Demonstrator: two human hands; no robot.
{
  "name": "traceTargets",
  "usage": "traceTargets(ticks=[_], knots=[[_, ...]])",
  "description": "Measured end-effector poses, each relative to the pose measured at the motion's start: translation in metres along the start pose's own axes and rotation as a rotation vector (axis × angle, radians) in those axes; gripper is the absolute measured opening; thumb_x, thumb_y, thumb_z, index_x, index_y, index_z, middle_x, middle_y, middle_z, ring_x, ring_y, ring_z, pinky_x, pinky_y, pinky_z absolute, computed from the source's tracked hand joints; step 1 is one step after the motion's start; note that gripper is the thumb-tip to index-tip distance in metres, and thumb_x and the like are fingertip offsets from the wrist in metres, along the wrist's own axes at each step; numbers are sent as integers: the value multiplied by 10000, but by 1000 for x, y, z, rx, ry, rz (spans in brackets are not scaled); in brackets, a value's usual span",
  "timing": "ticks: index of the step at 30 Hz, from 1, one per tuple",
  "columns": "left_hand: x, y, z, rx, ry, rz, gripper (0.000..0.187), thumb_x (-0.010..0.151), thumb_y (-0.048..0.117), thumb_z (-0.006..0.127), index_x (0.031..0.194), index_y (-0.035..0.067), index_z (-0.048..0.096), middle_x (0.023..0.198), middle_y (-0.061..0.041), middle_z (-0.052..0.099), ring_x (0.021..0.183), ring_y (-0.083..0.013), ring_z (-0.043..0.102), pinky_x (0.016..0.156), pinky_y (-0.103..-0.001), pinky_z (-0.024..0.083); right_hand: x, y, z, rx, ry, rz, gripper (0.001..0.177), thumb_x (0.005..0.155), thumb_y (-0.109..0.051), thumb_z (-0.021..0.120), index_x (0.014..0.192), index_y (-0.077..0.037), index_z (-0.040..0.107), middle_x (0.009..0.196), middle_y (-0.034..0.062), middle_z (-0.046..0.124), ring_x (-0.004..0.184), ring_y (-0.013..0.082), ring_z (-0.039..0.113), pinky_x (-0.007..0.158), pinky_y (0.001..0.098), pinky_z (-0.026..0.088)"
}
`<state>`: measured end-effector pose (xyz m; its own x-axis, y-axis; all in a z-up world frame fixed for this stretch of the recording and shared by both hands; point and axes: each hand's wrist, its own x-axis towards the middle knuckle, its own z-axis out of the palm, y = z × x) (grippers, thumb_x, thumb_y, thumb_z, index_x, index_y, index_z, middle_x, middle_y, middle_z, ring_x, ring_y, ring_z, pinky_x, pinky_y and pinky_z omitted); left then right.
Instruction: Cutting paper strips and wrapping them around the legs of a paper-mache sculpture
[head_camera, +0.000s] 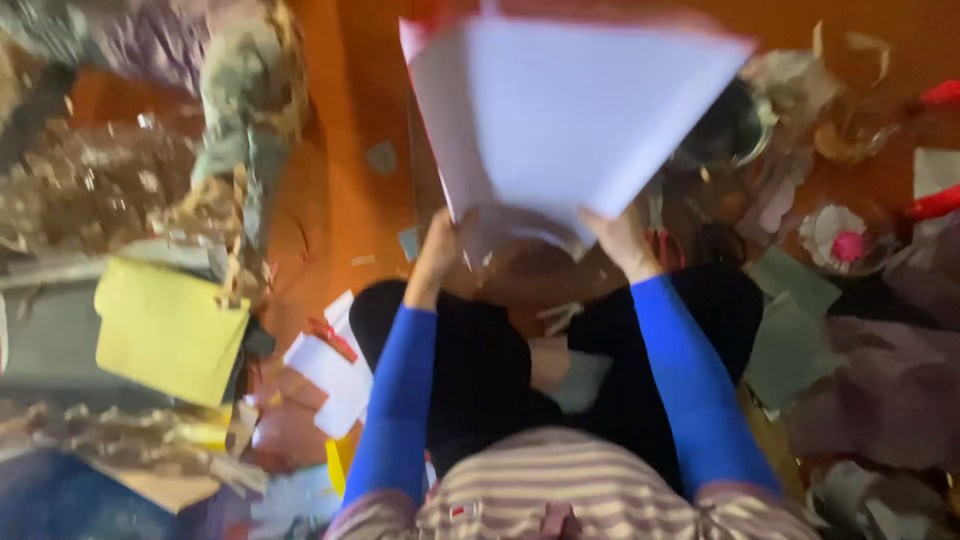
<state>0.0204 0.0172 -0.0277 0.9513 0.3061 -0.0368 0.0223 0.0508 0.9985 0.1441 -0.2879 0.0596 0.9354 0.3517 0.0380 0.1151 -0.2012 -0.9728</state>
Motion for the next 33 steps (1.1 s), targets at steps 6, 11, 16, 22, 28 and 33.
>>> traceTargets(ticks=[6, 11, 16, 22, 28, 33], knots=[[-10, 136, -46, 24, -146, 161, 152, 1035, 118, 806, 1150, 119, 706, 1015, 8, 696, 977, -144, 581, 907, -353, 505, 30, -63, 5, -163, 136, 14, 596, 908, -225, 950, 1390, -83, 630, 1292, 126, 743, 1226, 352, 727, 990, 593, 543], [-61, 125, -85, -337, -108, 164, 738, 955, 359, 804, 1558, 50, 513, 1491, -177, 650, 1365, -321, 653, 1201, -470, 527, 60, -111, 44, 806, 76, 251, 190, 807, -84, 918, 933, -101, 776, 1042, 82, 696, 1080, 313, 695, 950, 492, 631], [-93, 142, -55, -349, 355, 211, 470, 1028, 28, 774, 1452, 126, 597, 1271, -93, 730, 1137, -217, 716, 1053, -423, 584, 0, -122, 119, 712, 91, 474, 315, 804, -279, 877, 1020, -174, 673, 921, -5, 632, 782, 130, 623, 622, 268, 465], [-99, 36, -67, -124, 489, -69, 194, 1010, 54, 798, 1173, 160, 802, 993, -39, 803, 879, -148, 753, 814, -364, 654, -57, -20, 161, 804, 354, 859, 641, 871, -79, 918, 1394, 136, 616, 1216, 125, 665, 1089, 137, 604, 978, 392, 553], [-51, -11, -71, -215, 511, -278, 317, 890, 30, 839, 1196, 108, 808, 954, -77, 791, 822, -213, 783, 762, -377, 646, -69, 51, 166, 895, 491, 848, 675, 848, -44, 968, 1393, 138, 615, 1331, 197, 678, 1171, 257, 668, 999, 456, 578], [-50, 17, -93, 8, 518, -415, 404, 829, 225, 916, 1226, 206, 844, 982, -47, 811, 883, -174, 752, 849, -374, 599, -71, 25, 154, 964, 416, 868, 604, 889, -111, 961, 1353, 98, 637, 1229, 208, 755, 1042, 292, 766, 863, 515, 664]])
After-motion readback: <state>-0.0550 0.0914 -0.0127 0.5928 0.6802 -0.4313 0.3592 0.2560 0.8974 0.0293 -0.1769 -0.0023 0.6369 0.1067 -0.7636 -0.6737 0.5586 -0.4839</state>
